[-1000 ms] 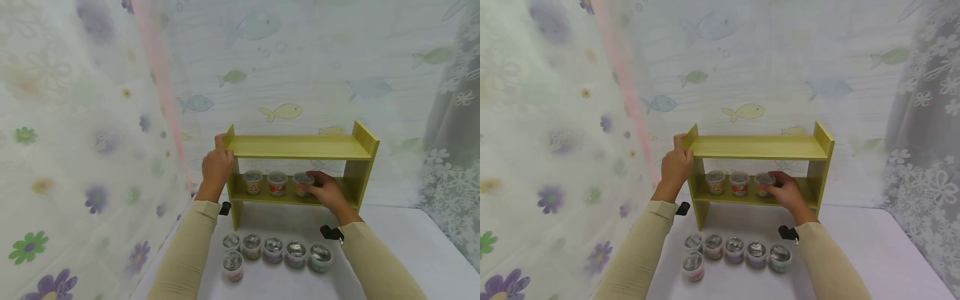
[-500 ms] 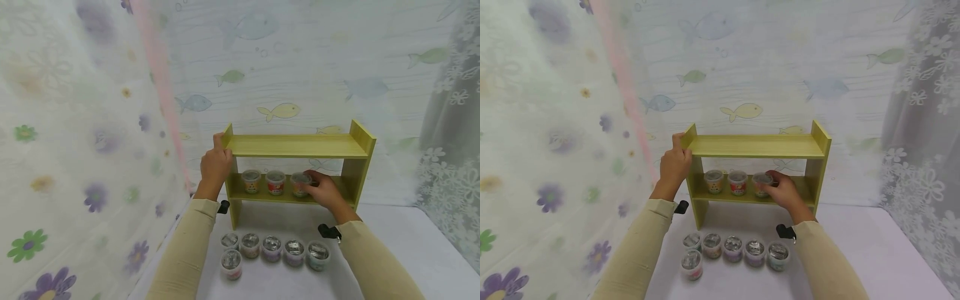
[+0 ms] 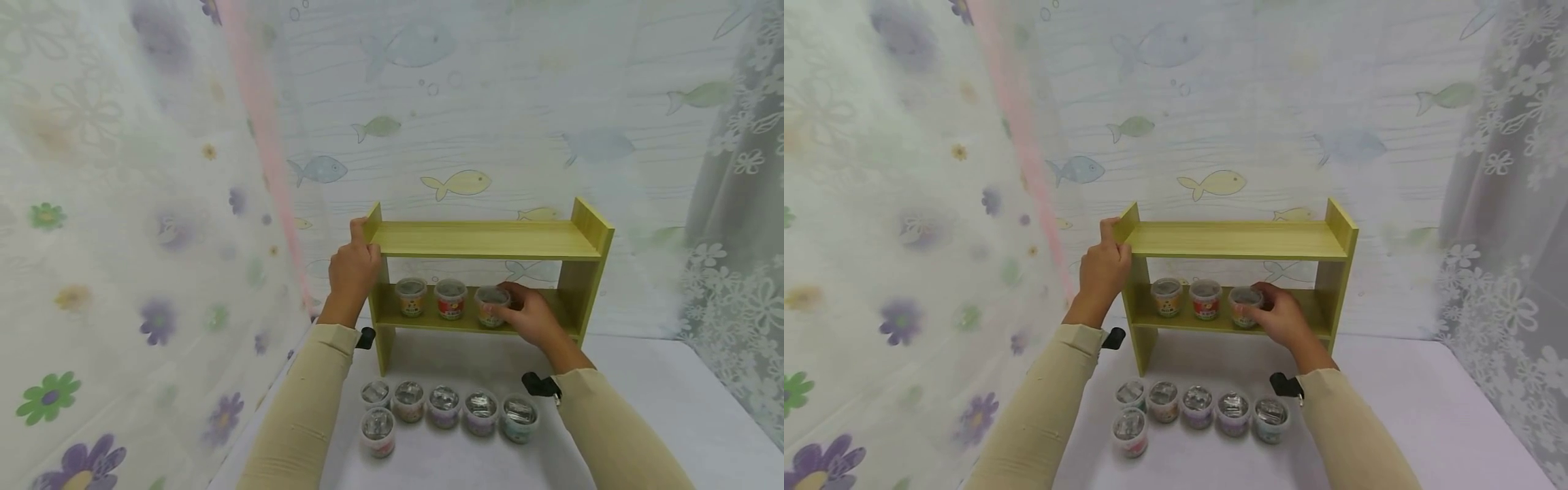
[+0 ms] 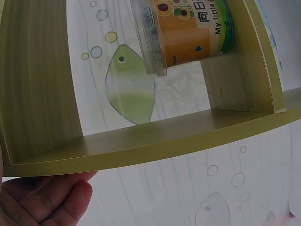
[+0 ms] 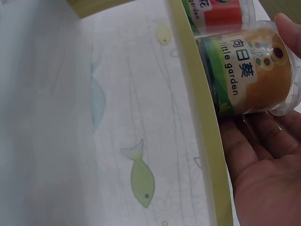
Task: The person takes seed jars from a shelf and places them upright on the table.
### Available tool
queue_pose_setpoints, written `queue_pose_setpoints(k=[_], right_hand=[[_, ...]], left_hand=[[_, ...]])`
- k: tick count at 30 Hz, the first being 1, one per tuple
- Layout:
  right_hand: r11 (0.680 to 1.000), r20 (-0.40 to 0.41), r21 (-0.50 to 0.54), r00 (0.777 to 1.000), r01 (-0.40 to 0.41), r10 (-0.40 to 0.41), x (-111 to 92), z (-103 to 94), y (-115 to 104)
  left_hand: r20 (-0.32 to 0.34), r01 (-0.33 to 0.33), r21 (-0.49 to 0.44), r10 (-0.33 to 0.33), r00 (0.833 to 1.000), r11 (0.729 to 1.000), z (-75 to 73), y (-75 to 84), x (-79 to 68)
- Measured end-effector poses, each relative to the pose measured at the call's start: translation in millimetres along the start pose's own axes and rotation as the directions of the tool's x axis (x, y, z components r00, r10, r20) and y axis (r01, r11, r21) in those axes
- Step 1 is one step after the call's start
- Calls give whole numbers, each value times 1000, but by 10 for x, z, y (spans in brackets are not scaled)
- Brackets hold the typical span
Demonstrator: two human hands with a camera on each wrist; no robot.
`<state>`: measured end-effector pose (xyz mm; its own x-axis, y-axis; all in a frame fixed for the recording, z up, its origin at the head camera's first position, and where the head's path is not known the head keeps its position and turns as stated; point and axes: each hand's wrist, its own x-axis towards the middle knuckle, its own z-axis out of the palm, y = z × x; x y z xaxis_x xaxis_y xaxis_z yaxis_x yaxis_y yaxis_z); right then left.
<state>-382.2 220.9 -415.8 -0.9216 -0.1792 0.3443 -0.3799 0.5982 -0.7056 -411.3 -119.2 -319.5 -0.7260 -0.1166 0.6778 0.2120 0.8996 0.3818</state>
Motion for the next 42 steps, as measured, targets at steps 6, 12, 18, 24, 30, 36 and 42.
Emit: queue_pose_setpoints(k=[6,12,18,24,30,36,42], right_hand=[[999,0,34,1000,21,-21,-17,5,-5],[998,10,57,1000,10,-10,-26,7,-1],[990,48,139,999,-13,6,-45,-18,-19],[983,61,183,998,-23,12,-43,7,-27],[985,76,175,997,0,-13,-38,47,-13],[985,78,171,996,18,-32,-62,60,-10],[990,60,133,997,50,-58,-71,75,-30]], left_hand=[[13,-6,-4,6,1000,1000,6,-4,-3],[15,-11,2,11,1000,1000,-18,-1,-8],[16,-10,-2,10,1000,1000,-30,12,-7],[19,-9,6,9,1000,1000,-38,12,-9],[17,0,12,0,1000,1000,-30,-1,-3],[24,-5,-9,5,1000,1000,-23,7,-4],[24,7,-9,-6,1000,1000,-32,7,-11]])
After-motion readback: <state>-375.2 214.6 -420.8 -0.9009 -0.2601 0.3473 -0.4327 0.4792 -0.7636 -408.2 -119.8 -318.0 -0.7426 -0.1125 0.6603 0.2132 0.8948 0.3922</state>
